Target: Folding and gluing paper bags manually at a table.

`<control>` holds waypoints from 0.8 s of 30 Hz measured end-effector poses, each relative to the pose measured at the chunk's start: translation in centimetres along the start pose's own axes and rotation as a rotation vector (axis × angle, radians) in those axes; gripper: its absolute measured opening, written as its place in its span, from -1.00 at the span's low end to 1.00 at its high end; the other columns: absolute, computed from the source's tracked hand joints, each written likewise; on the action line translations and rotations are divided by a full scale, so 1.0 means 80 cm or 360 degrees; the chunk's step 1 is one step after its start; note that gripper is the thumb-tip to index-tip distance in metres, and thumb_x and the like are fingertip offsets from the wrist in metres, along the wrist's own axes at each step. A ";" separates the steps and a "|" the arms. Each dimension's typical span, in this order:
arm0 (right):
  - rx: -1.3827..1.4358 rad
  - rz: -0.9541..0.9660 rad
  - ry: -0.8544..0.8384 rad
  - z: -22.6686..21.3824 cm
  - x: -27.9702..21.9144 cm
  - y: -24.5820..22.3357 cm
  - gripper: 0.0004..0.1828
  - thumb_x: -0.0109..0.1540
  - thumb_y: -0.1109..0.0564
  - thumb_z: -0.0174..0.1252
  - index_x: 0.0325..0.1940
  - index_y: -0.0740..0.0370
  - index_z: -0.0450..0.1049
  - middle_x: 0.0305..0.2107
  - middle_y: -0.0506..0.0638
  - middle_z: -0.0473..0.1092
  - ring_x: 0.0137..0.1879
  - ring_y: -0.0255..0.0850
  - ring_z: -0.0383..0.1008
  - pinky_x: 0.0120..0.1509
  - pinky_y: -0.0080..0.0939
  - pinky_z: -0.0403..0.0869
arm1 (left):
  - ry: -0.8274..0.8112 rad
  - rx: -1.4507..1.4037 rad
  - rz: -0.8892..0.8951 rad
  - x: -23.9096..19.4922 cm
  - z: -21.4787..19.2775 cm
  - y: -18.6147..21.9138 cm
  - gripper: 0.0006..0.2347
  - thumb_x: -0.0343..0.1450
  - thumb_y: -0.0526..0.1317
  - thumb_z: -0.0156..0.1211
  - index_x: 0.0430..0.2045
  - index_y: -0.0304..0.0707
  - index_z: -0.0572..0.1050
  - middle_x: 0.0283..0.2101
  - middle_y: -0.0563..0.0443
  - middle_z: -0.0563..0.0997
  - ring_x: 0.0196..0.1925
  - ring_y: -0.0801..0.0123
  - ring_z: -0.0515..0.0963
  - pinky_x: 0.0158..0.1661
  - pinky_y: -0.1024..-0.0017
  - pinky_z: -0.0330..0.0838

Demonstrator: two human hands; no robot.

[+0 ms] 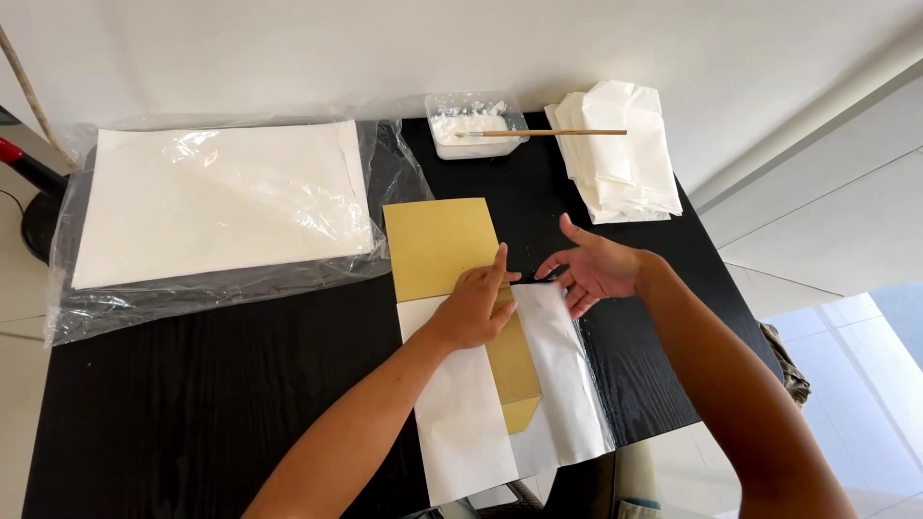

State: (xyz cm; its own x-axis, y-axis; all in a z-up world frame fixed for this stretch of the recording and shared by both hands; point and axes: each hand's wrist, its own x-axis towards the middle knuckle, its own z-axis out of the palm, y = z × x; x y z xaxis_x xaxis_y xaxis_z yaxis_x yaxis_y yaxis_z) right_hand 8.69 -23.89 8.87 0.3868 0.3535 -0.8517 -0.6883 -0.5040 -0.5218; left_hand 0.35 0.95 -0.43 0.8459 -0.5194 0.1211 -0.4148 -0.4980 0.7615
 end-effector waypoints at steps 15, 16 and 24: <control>-0.0506 -0.0320 0.0621 0.038 -0.003 0.086 0.07 0.05 0.01 0.57 0.49 0.18 0.10 -0.01 0.19 0.57 0.07 0.00 0.57 0.16 -0.06 0.52 | 0.0010 0.0070 0.0037 0.010 0.014 -0.019 -0.41 0.55 -0.19 -0.07 0.48 -0.24 -0.14 0.23 -0.15 0.51 0.38 0.10 0.38 0.45 -0.03 -0.05; -0.0494 -0.0303 0.0735 0.047 0.000 0.092 0.09 0.06 0.09 0.58 0.52 0.16 0.06 0.05 0.25 0.56 0.13 0.09 0.58 0.25 0.04 0.53 | 0.0007 0.0061 0.0005 0.010 0.014 -0.020 -0.41 0.55 -0.17 -0.08 0.48 -0.26 -0.15 0.23 -0.15 0.50 0.39 0.10 0.38 0.45 -0.03 -0.05; -0.0468 -0.0258 0.1143 0.074 0.008 0.121 0.08 0.05 0.03 0.62 0.50 0.02 0.09 0.02 0.20 0.56 0.08 0.03 0.62 0.21 -0.01 0.59 | -0.0002 0.0101 -0.0068 0.005 0.003 -0.001 -0.34 0.53 -0.13 -0.02 0.47 -0.29 -0.21 0.22 -0.16 0.51 0.39 0.09 0.38 0.43 0.00 0.06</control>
State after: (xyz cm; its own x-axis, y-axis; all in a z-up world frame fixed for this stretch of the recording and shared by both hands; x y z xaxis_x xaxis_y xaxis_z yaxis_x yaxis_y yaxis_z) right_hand -1.36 -23.92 3.53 0.8388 -0.1040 -0.5345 -0.4377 -0.7127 -0.5482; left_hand 0.65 0.63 -0.61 0.8629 -0.4976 0.0887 -0.3990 -0.5628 0.7239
